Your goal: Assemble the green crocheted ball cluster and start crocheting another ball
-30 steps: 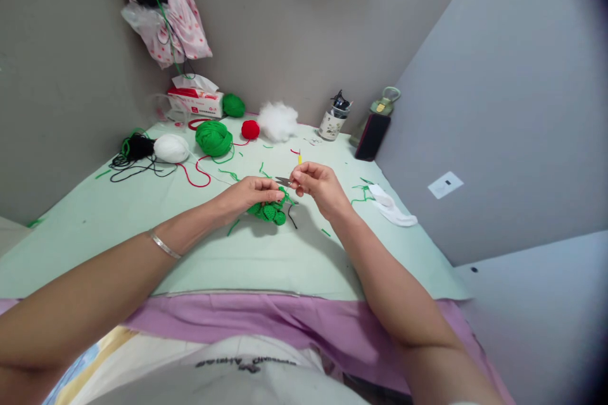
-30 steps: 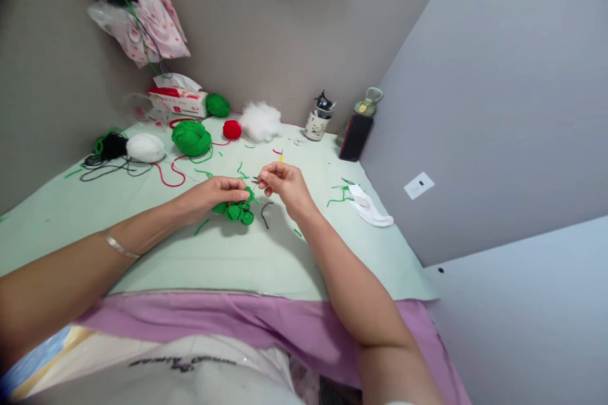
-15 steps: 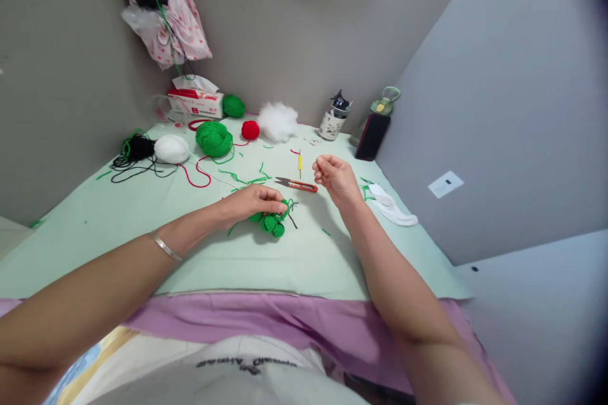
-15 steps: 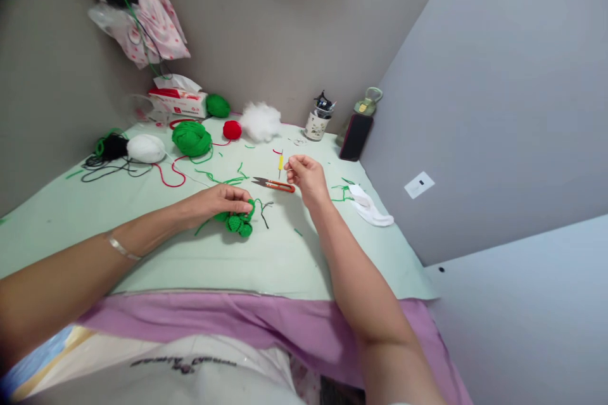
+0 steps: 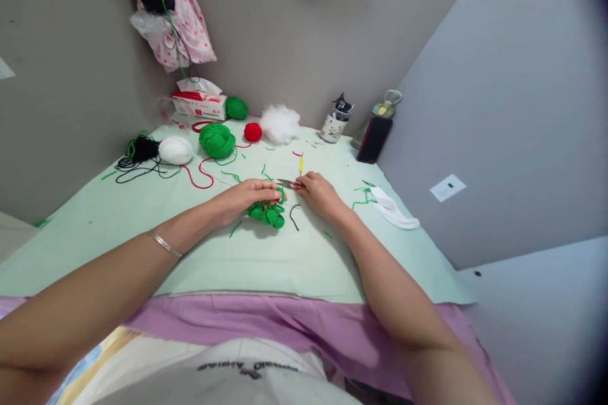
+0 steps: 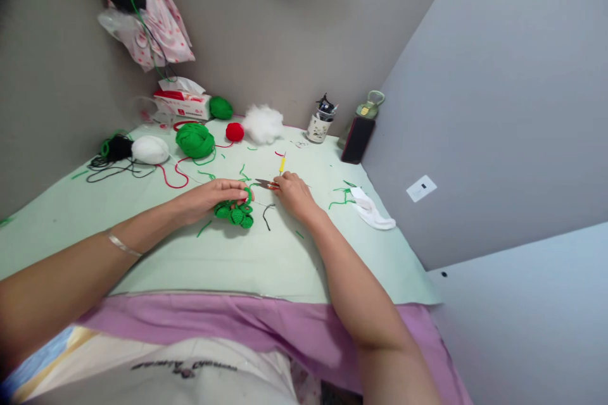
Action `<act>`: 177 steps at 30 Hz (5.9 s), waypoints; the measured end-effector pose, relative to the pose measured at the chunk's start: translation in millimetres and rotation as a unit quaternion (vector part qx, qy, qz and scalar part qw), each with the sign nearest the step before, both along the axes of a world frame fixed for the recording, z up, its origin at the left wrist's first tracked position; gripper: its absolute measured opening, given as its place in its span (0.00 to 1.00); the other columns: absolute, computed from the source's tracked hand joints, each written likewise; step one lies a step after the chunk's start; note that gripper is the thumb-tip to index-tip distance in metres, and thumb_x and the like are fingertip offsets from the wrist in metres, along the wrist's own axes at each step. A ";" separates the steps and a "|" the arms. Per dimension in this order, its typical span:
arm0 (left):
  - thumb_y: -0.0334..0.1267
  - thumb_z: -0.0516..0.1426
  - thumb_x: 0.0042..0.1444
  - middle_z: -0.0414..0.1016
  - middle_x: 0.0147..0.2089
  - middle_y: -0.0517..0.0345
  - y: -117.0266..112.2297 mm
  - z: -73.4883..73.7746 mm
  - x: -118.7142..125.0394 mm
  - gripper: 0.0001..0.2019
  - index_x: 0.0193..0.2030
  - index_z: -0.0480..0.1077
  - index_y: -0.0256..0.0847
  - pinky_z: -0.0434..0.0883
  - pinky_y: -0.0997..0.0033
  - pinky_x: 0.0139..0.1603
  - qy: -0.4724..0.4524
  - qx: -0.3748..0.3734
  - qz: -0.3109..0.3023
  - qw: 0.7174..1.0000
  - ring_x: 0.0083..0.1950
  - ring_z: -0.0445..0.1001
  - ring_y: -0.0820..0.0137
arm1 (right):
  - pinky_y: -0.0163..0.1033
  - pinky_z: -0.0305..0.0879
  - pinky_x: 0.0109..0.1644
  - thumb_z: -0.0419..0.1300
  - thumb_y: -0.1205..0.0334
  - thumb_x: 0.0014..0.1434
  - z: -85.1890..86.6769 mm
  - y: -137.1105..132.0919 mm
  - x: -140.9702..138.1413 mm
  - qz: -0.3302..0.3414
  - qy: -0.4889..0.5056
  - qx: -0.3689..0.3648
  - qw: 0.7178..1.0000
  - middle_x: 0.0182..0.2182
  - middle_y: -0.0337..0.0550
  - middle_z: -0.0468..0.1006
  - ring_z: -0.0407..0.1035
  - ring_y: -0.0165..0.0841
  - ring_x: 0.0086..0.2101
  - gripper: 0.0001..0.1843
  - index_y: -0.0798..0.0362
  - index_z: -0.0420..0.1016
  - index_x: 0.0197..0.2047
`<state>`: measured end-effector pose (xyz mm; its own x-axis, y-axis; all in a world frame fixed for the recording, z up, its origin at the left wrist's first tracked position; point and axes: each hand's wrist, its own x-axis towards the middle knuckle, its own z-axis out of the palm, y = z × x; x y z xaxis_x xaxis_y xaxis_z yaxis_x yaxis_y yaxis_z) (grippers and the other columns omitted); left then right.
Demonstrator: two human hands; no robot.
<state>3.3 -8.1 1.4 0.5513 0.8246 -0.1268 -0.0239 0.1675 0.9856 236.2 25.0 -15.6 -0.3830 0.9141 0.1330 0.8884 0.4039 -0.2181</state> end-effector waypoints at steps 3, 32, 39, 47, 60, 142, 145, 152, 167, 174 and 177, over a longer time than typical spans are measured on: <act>0.47 0.66 0.52 0.69 0.29 0.59 1.0 -2.8 -1.0 0.13 0.30 0.75 0.38 0.62 0.74 0.30 -0.003 0.005 0.001 1.000 0.28 0.66 0.74 | 0.42 0.61 0.47 0.52 0.64 0.69 0.9 -3.7 -6.1 0.002 -0.044 0.006 0.999 0.45 0.54 0.74 0.68 0.41 0.44 0.13 0.56 0.76 0.48; 0.46 0.64 0.55 0.68 0.31 0.59 4.6 -6.0 -4.1 0.12 0.35 0.76 0.38 0.62 0.74 0.32 -0.005 0.022 -0.011 1.000 0.31 0.64 0.73 | 0.36 0.57 0.36 0.58 0.56 0.62 29.6 -29.2 -26.5 0.060 0.341 -0.036 0.937 0.28 0.37 0.71 0.61 0.29 0.29 0.10 0.54 0.74 0.38; 0.46 0.65 0.55 0.69 0.33 0.59 6.4 -1.9 -6.5 0.14 0.44 0.78 0.41 0.63 0.76 0.30 -0.038 0.029 0.045 0.998 0.30 0.64 0.74 | 0.36 0.55 0.35 0.51 0.42 0.68 40.0 -27.7 -13.5 0.104 0.317 -0.126 0.934 0.26 0.37 0.70 0.61 0.29 0.29 0.25 0.55 0.76 0.37; 0.46 0.67 0.52 0.67 0.30 0.60 6.7 -1.3 -7.9 0.13 0.34 0.75 0.39 0.62 0.76 0.29 -0.027 0.011 0.056 0.998 0.29 0.65 0.74 | 0.35 0.53 0.34 0.52 0.41 0.67 39.9 -27.4 -9.5 0.099 0.298 -0.157 0.936 0.23 0.35 0.66 0.59 0.28 0.27 0.26 0.55 0.77 0.36; 0.45 0.67 0.50 0.69 0.30 0.59 6.8 -6.2 -5.0 0.12 0.34 0.76 0.38 0.63 0.73 0.31 -0.017 0.009 0.041 0.999 0.30 0.65 0.73 | 0.35 0.49 0.31 0.55 0.42 0.65 37.2 -32.7 -16.9 0.116 0.290 -0.141 0.940 0.24 0.35 0.62 0.54 0.28 0.27 0.23 0.54 0.77 0.37; 0.49 0.62 0.62 0.77 0.44 0.54 -1.4 -5.4 -0.9 0.16 0.49 0.71 0.41 0.70 0.68 0.45 -0.098 -0.007 -0.049 0.994 0.44 0.76 0.67 | 0.38 0.66 0.40 0.68 0.55 0.54 34.7 -26.8 -22.2 0.035 0.553 -0.077 0.829 0.32 0.39 0.80 0.70 0.31 0.34 0.08 0.50 0.83 0.32; 0.44 0.66 0.57 0.78 0.52 0.52 -5.0 -4.7 1.3 0.19 0.54 0.73 0.43 0.67 0.65 0.53 -0.047 0.032 -0.123 0.991 0.53 0.73 0.63 | 0.38 0.67 0.44 0.68 0.56 0.53 38.5 -27.1 -21.0 0.028 0.593 -0.090 0.800 0.32 0.39 0.81 0.71 0.32 0.36 0.07 0.49 0.83 0.31; 0.46 0.62 0.58 0.76 0.41 0.56 -3.4 -4.9 2.0 0.12 0.43 0.76 0.40 0.68 0.68 0.40 -0.030 -0.001 -0.134 0.991 0.34 0.71 0.72 | 0.32 0.64 0.32 0.70 0.57 0.47 42.4 -22.1 -16.3 -0.040 0.692 -0.116 0.712 0.28 0.38 0.79 0.68 0.27 0.29 0.09 0.52 0.78 0.25; 0.44 0.60 0.61 0.75 0.36 0.59 7.0 -6.1 -4.1 0.12 0.47 0.74 0.41 0.66 0.70 0.43 -0.077 0.079 0.144 0.983 0.37 0.72 0.71 | 0.33 0.70 0.32 0.75 0.54 0.44 41.8 -13.4 -7.5 -0.047 0.747 -0.157 0.644 0.30 0.39 0.81 0.71 0.28 0.29 0.13 0.52 0.80 0.29; 0.40 0.71 0.48 0.71 0.65 0.48 -0.2 -7.2 4.2 0.35 0.64 0.66 0.48 0.65 0.57 0.61 -0.083 0.081 0.035 0.993 0.67 0.66 0.55 | 0.33 0.70 0.33 0.72 0.52 0.51 40.6 -28.9 -20.5 0.033 0.678 -0.246 0.692 0.30 0.39 0.81 0.72 0.28 0.28 0.13 0.52 0.78 0.30; 0.40 0.69 0.50 0.78 0.52 0.53 -3.2 -7.0 7.2 0.26 0.56 0.71 0.45 0.68 0.60 0.55 -0.105 0.080 0.008 0.991 0.55 0.75 0.59 | 0.31 0.69 0.33 0.73 0.53 0.51 41.6 -33.0 -23.0 0.044 0.657 -0.255 0.708 0.30 0.38 0.81 0.71 0.26 0.28 0.13 0.52 0.78 0.30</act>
<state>10.5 -11.4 -5.5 0.5381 0.8339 0.1226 -0.2336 0.0077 0.9723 213.2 -8.0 26.0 -0.2928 0.9521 0.0888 -0.2417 0.0161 -0.9702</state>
